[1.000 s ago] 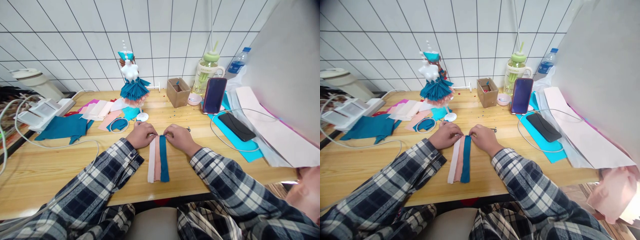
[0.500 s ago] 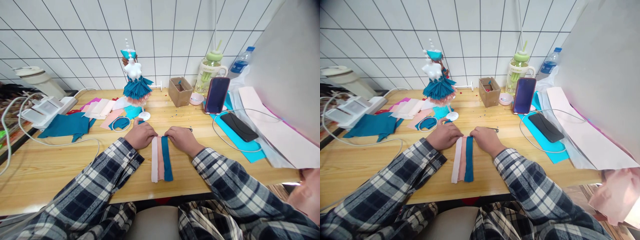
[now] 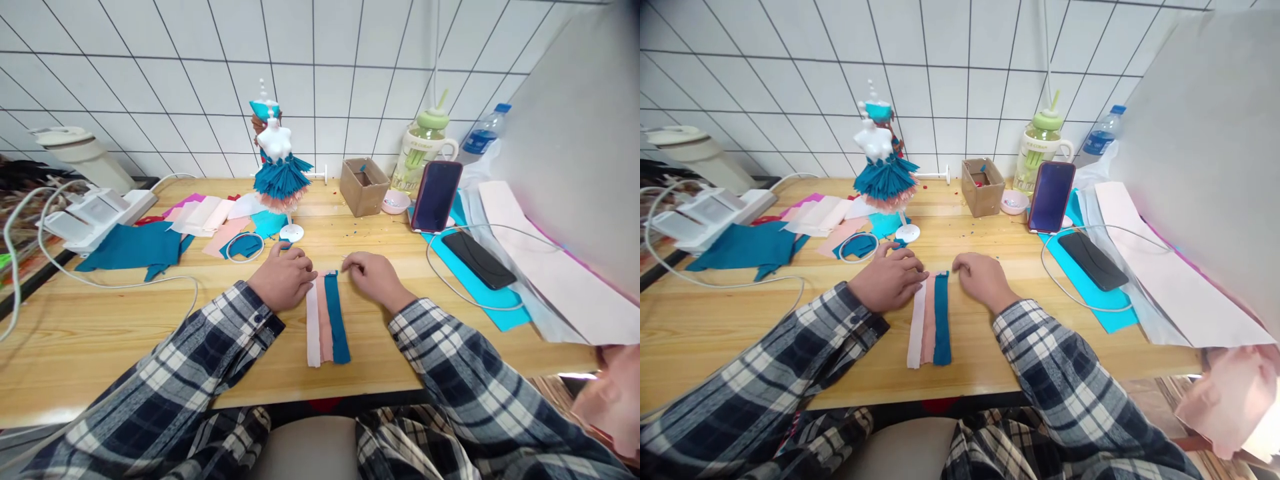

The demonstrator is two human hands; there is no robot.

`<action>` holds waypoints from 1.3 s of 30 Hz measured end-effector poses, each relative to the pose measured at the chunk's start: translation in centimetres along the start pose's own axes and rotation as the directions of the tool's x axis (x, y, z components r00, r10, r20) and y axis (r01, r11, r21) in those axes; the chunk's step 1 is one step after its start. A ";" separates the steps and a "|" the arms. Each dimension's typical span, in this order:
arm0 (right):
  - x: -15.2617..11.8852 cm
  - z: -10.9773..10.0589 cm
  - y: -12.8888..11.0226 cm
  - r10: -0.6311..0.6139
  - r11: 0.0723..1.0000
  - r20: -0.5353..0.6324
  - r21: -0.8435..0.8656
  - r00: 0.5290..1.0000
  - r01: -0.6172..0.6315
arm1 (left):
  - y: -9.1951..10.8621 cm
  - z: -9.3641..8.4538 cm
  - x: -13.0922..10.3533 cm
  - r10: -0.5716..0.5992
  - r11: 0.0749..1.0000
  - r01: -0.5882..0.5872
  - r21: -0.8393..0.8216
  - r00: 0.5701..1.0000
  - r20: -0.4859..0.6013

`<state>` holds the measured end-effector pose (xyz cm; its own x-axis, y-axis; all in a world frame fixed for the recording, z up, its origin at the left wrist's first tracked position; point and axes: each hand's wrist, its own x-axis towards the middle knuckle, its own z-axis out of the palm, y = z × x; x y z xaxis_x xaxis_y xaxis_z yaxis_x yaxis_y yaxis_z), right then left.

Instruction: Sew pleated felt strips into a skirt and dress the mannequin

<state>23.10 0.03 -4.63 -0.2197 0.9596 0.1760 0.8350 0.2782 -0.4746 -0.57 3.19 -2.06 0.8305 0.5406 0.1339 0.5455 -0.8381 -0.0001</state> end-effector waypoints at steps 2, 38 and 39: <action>0.4 0.1 -0.1 0.084 0.995 -0.079 0.057 0.993 -0.080 | 0.0 0.1 0.2 0.003 1.000 -0.003 -0.013 1.000 -0.005; 0.6 -1.8 0.0 0.124 0.992 -0.626 0.072 0.770 -0.101 | -0.1 1.2 0.6 -0.466 0.858 0.318 -0.404 0.813 -0.350; 0.4 -2.2 0.1 0.119 0.991 -0.730 0.041 0.674 -0.130 | -0.2 1.0 0.2 -0.478 0.866 0.333 -0.374 0.773 -0.418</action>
<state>24.23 0.31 -2.75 0.3191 0.6482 0.6914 0.8353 0.1523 -0.5282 -0.37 3.59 -3.05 0.3343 0.7876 0.5177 0.7070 -0.5728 0.4148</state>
